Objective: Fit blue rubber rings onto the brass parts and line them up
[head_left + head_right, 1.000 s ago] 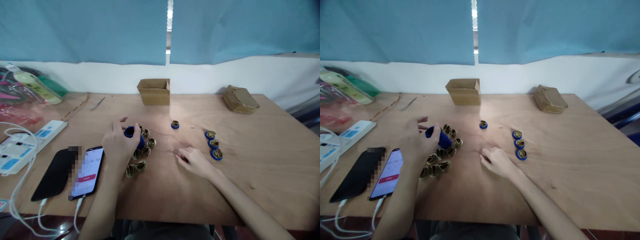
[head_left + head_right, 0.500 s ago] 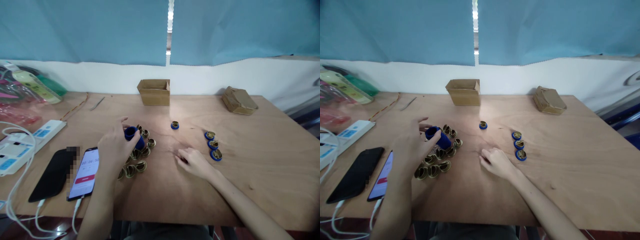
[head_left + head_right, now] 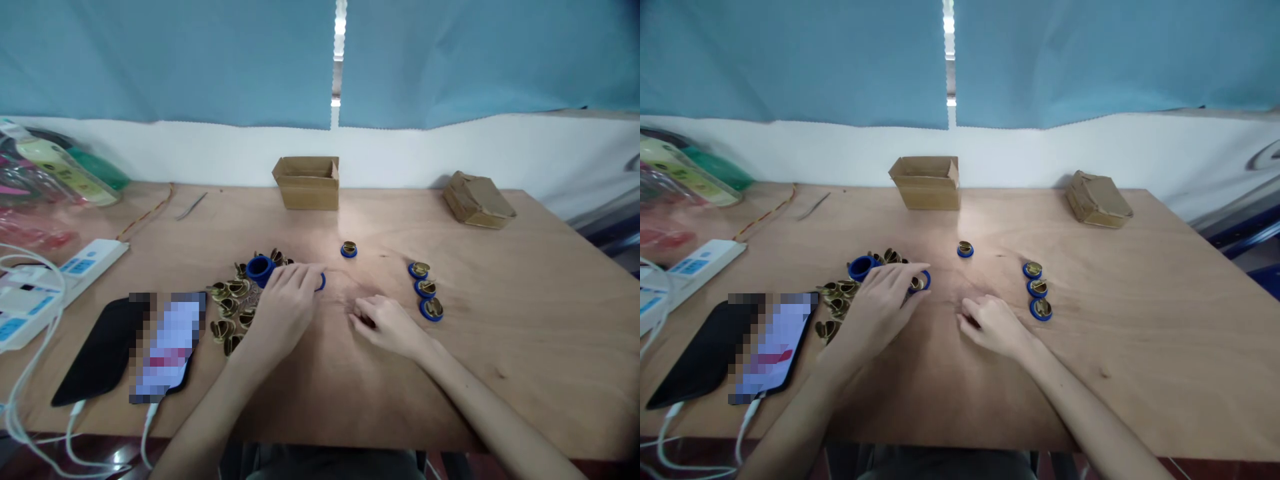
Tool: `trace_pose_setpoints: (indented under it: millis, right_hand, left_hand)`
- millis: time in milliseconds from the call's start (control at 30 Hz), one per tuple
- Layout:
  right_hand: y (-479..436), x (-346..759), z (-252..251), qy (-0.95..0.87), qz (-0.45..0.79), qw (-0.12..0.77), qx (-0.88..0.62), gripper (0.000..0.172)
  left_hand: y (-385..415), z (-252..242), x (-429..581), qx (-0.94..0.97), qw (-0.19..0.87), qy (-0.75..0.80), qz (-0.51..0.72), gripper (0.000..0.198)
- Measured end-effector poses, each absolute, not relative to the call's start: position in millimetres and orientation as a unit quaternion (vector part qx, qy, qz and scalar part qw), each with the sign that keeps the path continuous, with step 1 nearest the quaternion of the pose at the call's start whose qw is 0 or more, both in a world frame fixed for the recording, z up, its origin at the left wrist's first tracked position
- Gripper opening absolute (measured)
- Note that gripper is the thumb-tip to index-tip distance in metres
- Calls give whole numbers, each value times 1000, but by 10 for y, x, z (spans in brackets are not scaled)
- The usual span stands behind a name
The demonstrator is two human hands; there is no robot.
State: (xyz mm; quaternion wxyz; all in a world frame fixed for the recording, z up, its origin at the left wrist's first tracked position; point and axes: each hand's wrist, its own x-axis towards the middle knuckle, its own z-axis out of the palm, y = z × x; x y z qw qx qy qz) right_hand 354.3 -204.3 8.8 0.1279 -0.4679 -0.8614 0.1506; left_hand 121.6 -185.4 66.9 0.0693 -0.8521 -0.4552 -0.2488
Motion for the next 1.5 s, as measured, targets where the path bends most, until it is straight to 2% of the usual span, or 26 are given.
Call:
trace_pose_setpoints:
  millis: [233, 667, 967, 1133, 1500]
  right_hand:
    - [-2042, 3536, 99, -862, 150, 120, -469, 22]
    - [-2054, 3534, 110, -866, 139, 113, -466, 23]
    - [-2051, 3524, 111, -868, 135, 112, -465, 21]
    - [-2048, 3525, 113, -867, 138, 112, -466, 20]
    - [-2052, 3517, 127, -870, 133, 117, -460, 21]
  left_hand:
    - [-1776, 431, 1242, -861, 1, -476, -181, 47]
    - [-1641, 244, 1160, -850, -39, -509, -129, 67]
    - [-1700, 281, 1299, -852, -75, -510, -96, 62]
    - [-1676, 219, 1271, -849, -86, -507, -127, 58]
    - [-1708, 269, 1382, -817, -124, -531, -188, 26]
